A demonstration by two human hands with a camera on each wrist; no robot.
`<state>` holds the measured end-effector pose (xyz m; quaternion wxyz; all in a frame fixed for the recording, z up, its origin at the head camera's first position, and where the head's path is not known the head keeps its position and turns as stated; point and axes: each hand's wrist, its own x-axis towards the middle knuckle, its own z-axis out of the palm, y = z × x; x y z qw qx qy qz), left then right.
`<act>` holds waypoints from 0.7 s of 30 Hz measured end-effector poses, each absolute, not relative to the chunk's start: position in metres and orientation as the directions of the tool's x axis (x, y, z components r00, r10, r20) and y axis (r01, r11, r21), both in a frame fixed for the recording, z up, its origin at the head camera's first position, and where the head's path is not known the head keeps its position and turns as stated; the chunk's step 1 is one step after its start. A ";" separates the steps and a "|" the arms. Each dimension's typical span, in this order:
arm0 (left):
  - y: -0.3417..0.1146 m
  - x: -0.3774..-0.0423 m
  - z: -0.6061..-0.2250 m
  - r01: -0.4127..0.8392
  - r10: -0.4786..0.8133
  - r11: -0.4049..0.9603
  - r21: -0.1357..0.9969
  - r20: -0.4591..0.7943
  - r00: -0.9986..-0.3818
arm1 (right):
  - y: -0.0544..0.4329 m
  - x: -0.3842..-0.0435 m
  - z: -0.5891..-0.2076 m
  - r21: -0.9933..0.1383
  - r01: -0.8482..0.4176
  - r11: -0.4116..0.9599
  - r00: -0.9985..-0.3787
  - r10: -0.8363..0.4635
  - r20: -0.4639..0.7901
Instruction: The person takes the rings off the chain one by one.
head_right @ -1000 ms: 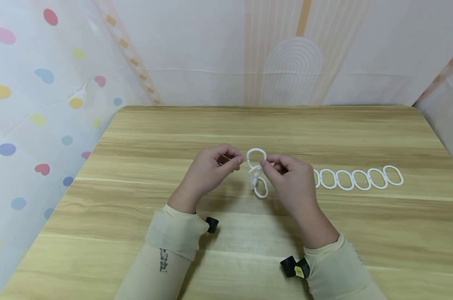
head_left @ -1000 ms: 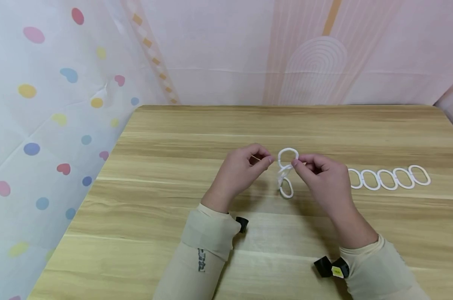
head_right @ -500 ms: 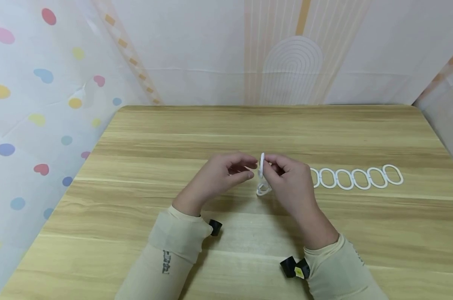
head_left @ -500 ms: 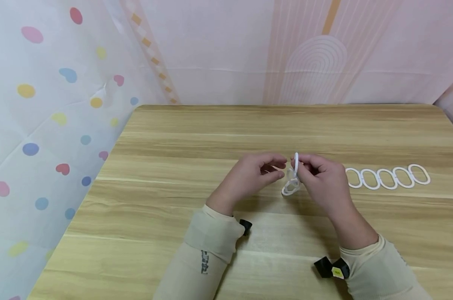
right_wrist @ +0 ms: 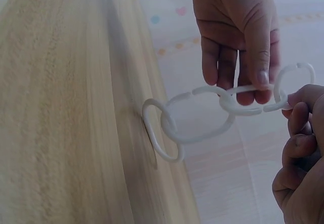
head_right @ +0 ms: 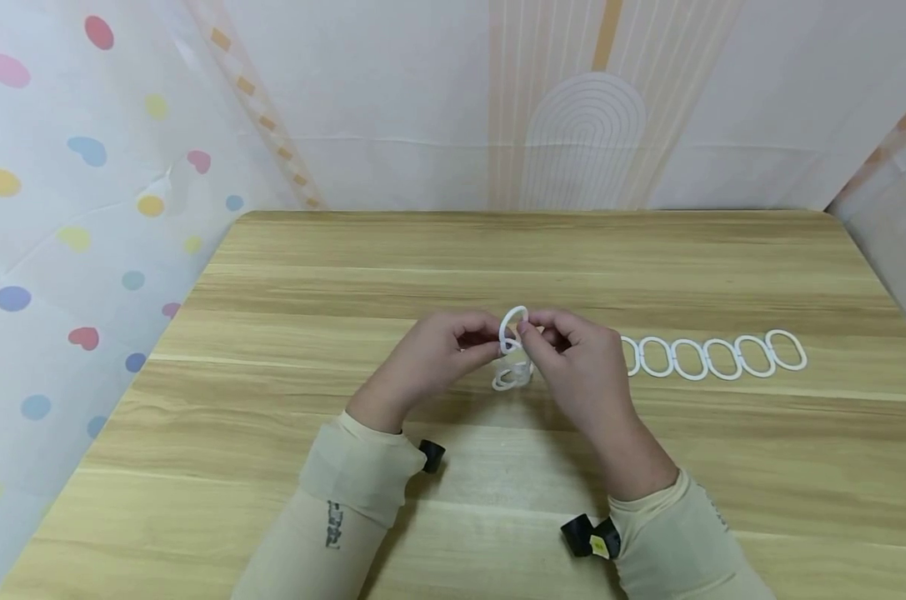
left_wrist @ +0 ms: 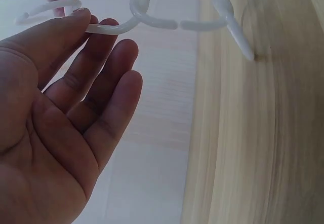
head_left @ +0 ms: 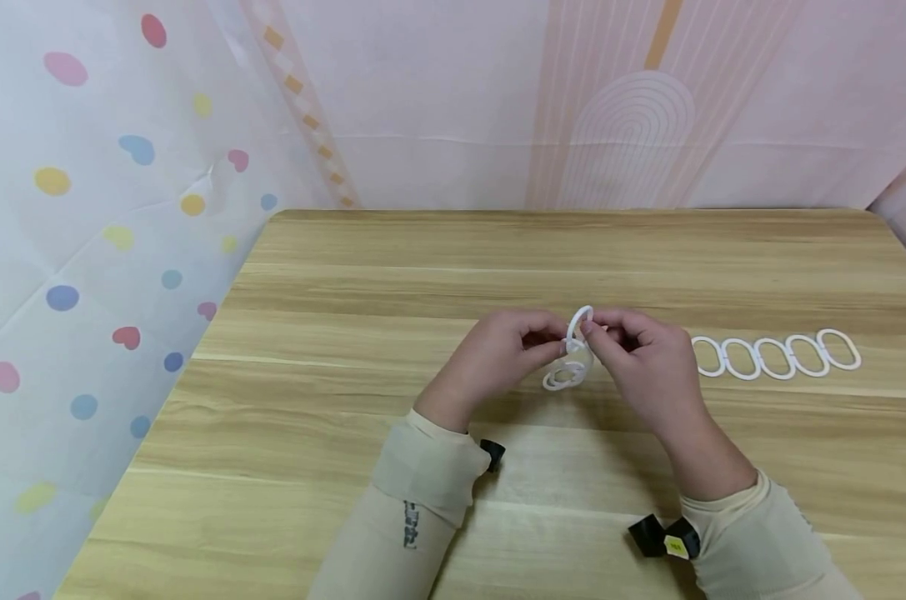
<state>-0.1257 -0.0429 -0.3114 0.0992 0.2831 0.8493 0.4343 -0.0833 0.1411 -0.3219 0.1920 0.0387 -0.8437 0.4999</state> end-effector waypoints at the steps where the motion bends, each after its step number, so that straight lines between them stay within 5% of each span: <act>1: -0.044 -0.126 -0.311 0.385 0.560 0.469 0.795 0.070 -0.826 | 0.142 -0.083 -0.322 -0.826 -0.259 0.500 -0.922 0.126 0.366; 21: -0.056 -0.132 -0.306 0.264 0.446 0.484 0.834 0.024 -0.895 | 0.148 -0.084 -0.319 -0.855 -0.212 0.474 -0.945 0.124 0.303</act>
